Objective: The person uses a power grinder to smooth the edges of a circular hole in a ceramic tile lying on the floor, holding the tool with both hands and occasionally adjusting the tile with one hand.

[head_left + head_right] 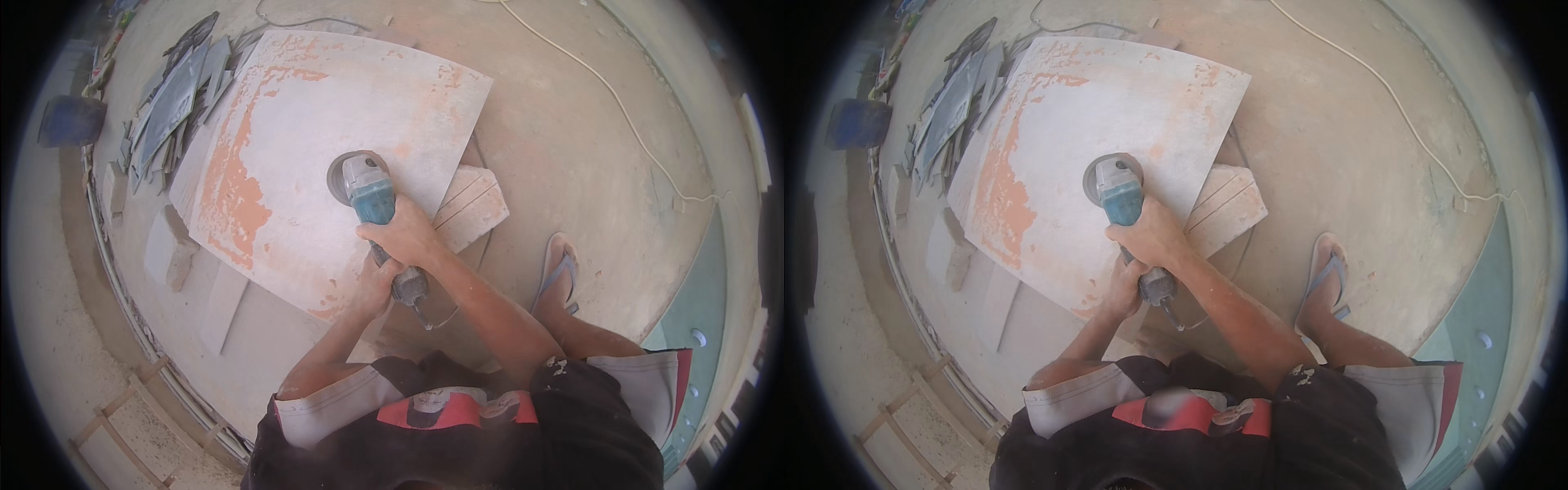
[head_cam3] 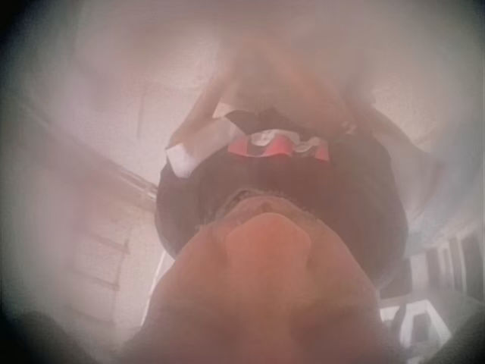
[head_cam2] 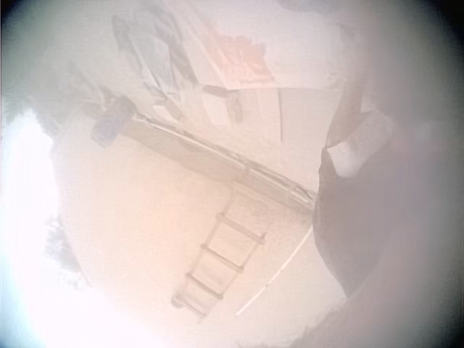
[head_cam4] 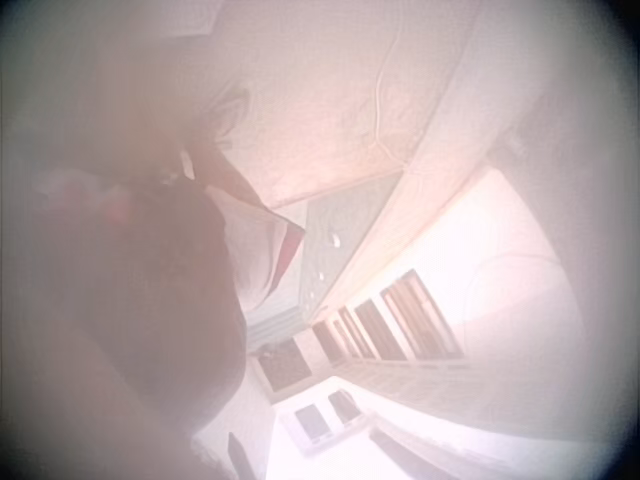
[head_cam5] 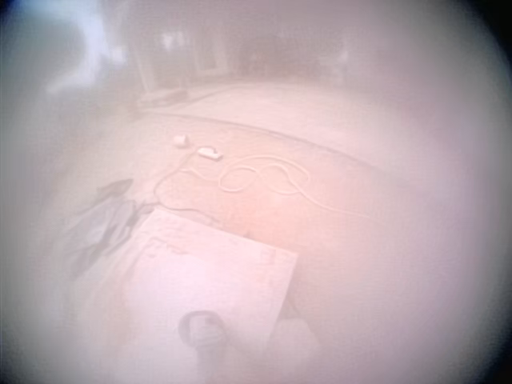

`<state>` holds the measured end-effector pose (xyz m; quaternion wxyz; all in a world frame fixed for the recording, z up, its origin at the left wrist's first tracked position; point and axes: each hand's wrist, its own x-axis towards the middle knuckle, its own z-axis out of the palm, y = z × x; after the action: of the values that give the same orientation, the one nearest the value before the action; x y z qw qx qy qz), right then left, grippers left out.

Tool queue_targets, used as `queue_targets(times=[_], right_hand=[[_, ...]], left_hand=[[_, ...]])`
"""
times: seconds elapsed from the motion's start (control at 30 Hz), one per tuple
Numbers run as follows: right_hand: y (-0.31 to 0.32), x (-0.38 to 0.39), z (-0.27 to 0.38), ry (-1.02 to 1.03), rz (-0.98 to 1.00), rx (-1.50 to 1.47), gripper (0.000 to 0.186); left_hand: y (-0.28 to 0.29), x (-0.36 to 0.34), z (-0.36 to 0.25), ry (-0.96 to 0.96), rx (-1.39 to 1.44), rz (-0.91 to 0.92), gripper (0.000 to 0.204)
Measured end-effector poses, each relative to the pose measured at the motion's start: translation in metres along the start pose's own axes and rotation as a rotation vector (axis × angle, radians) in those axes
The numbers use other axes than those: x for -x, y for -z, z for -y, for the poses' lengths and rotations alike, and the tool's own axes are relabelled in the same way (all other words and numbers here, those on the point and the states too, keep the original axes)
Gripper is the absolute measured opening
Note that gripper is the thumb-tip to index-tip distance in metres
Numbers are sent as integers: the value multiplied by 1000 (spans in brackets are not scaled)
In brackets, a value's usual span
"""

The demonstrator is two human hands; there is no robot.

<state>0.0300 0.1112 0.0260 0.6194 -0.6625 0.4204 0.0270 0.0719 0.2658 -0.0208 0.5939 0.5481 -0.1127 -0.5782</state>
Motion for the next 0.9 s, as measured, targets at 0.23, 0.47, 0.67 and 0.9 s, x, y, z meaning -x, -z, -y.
queue_targets(times=[0.23, 0.47, 0.67, 0.9], right_hand=[[-3, -3, -7, 11, -26, 11, 54], [0, -5, -8, -1, -16, 45, 53], [5, -1, -2, -14, 12, 22, 55], [5, -2, -4, 3, -1, 4, 66]], left_hand=[[-5, -1, -2, -10, -17, -19, 45], [-13, 1, -15, 19, 48, -1, 42], [-12, 1, -9, 14, 26, -30, 42], [-14, -1, -7, 25, 39, -32, 41]])
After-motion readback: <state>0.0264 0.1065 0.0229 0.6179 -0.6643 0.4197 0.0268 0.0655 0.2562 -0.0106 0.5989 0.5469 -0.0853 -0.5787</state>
